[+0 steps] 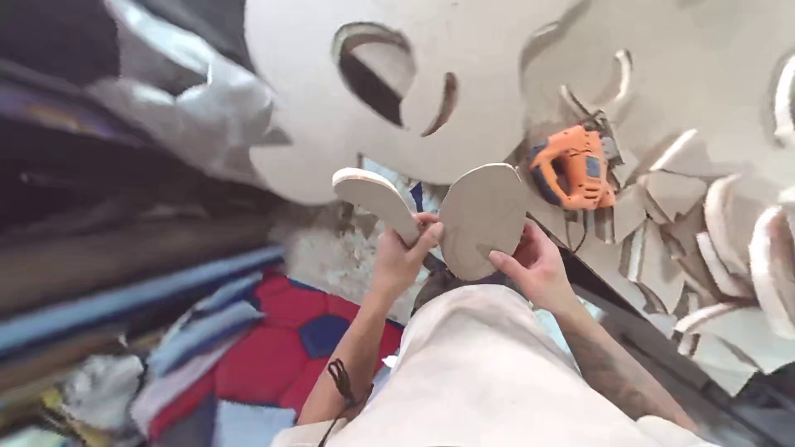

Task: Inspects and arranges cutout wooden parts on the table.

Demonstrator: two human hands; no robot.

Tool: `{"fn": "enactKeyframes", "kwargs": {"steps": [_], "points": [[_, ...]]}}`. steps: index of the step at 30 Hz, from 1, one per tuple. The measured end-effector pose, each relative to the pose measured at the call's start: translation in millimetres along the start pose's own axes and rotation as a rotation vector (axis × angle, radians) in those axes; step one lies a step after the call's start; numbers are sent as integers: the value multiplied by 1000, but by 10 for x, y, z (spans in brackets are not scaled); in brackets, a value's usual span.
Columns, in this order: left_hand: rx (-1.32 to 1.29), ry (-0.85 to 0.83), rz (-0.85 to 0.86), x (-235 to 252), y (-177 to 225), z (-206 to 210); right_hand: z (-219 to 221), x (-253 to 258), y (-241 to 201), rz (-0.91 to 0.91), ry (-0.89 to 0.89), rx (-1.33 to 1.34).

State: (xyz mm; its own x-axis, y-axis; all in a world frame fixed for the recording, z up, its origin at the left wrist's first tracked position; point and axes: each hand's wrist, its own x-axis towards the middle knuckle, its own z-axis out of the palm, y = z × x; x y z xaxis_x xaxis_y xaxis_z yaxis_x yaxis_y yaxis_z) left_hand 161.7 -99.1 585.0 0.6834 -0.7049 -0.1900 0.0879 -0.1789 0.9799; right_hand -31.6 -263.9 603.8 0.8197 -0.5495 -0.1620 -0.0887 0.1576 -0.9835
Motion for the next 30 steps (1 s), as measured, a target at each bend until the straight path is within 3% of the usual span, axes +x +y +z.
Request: {"fn": "enactKeyframes", "kwargs": {"steps": [3, 5, 10, 13, 16, 18, 19, 22, 25, 30], "points": [[531, -68, -141, 632, 221, 294, -620, 65, 45, 41, 160, 34], [713, -112, -155, 1062, 340, 598, -1020, 95, 106, 65, 253, 107], [899, -242, -149, 2164, 359, 1443, -1702, 39, 222, 56, 448, 307], [1033, -138, -77, 2698, 257, 1840, -1941, -33, 218, -42, 446, 372], [1124, -81, 34, 2919, 309, 2052, -2077, -61, 125, -159, 382, 469], [985, -188, 175, 2838, 475, 2212, -2146, -41, 69, -210, 368, 504], [828, -322, 207, 2704, 563, 2274, -2148, -41, 56, -223, 366, 521], [206, -792, -24, 2199, 838, 2493, -2150, 4, 35, -245, 339, 524], [-60, -846, -151, 1814, 995, 2635, -2078, 102, -10, -238, 329, 485], [6, -756, -92, 1815, 1063, 2535, -1934, 239, -138, -157, 586, 40]]}}
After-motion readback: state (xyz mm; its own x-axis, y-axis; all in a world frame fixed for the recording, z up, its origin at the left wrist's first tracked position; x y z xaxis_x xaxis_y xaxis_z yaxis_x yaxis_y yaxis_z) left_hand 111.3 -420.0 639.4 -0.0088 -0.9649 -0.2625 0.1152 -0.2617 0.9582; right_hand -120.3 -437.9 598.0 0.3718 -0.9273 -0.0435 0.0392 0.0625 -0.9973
